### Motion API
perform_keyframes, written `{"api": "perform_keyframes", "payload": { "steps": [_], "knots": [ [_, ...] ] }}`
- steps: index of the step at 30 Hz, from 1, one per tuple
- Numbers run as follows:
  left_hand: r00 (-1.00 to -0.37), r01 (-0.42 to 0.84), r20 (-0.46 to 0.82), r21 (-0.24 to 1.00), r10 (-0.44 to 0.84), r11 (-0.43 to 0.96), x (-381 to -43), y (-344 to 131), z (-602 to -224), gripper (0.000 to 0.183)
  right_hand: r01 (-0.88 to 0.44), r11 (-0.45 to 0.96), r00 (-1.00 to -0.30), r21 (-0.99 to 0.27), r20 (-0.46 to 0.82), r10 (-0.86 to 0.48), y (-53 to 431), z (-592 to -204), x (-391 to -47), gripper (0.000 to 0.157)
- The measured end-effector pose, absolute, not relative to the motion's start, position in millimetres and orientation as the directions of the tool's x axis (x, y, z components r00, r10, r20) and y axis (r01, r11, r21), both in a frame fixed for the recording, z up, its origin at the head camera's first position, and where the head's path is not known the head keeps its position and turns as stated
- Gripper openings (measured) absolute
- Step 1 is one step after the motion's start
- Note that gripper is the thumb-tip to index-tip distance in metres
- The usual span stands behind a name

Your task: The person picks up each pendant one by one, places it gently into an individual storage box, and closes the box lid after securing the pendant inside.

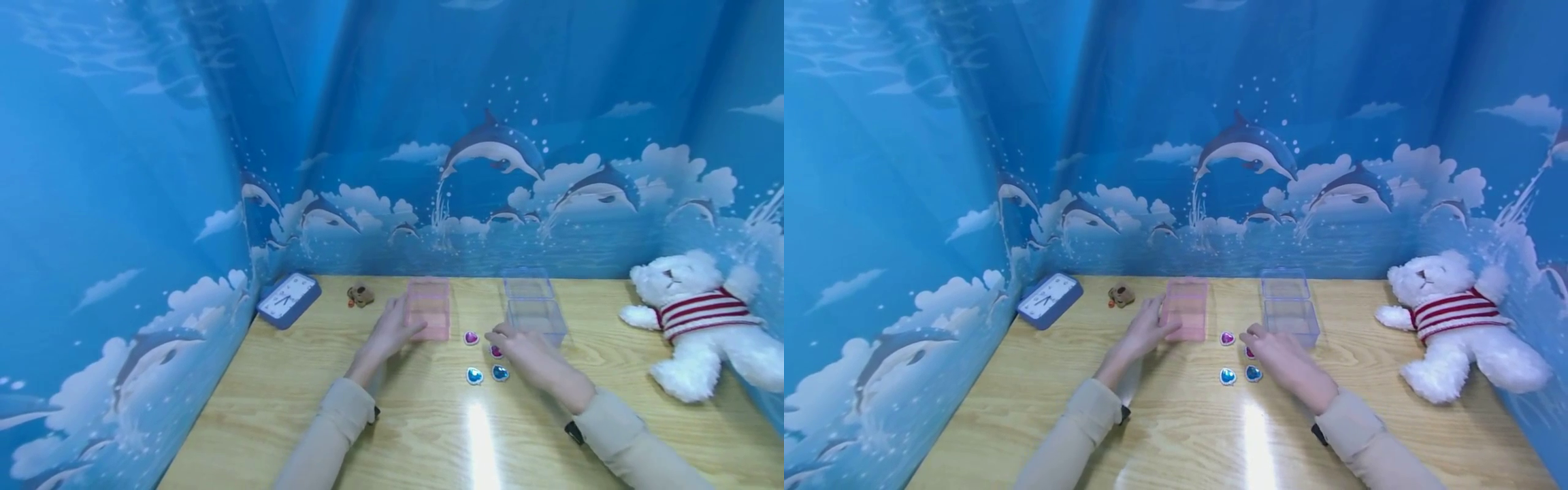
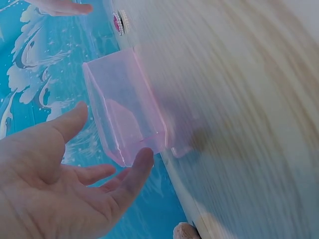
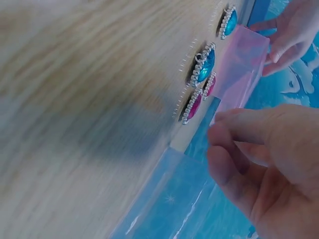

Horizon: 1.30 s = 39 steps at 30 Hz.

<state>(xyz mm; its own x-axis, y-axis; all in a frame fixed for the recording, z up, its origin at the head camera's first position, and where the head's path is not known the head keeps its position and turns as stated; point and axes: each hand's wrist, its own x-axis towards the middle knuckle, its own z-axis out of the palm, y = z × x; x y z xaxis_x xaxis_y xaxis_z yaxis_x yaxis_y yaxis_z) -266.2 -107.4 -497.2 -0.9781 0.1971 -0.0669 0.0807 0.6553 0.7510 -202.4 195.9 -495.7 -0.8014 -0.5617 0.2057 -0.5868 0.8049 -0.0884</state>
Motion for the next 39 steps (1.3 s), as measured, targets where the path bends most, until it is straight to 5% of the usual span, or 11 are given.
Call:
{"api": "perform_keyframes", "payload": {
  "steps": [4,11,26,39],
  "knots": [
    [-0.979,0.070,-0.079,0.740,0.190,0.669,-266.4,-106.5,-498.6,0.090,-0.618,0.786,-0.775,-0.032,0.198,-0.601,192.7,-498.8,-205.6,0.046],
    [-0.979,0.076,-0.078,0.727,0.191,0.682,-268.0,-105.4,-501.1,0.091,-0.653,0.756,-0.747,-0.043,0.200,-0.633,188.3,-503.4,-208.6,0.018],
    [-0.980,0.064,-0.083,0.734,0.182,0.677,-266.6,-102.8,-501.8,0.088,-0.632,0.769,-0.769,-0.098,0.206,-0.606,187.4,-507.3,-210.2,0.007],
    [-0.978,0.092,-0.042,0.787,0.202,0.610,-270.2,-105.9,-504.9,0.086,-0.654,0.713,-0.733,-0.253,0.447,-0.513,182.4,-503.8,-217.4,0.028]
  ]
}}
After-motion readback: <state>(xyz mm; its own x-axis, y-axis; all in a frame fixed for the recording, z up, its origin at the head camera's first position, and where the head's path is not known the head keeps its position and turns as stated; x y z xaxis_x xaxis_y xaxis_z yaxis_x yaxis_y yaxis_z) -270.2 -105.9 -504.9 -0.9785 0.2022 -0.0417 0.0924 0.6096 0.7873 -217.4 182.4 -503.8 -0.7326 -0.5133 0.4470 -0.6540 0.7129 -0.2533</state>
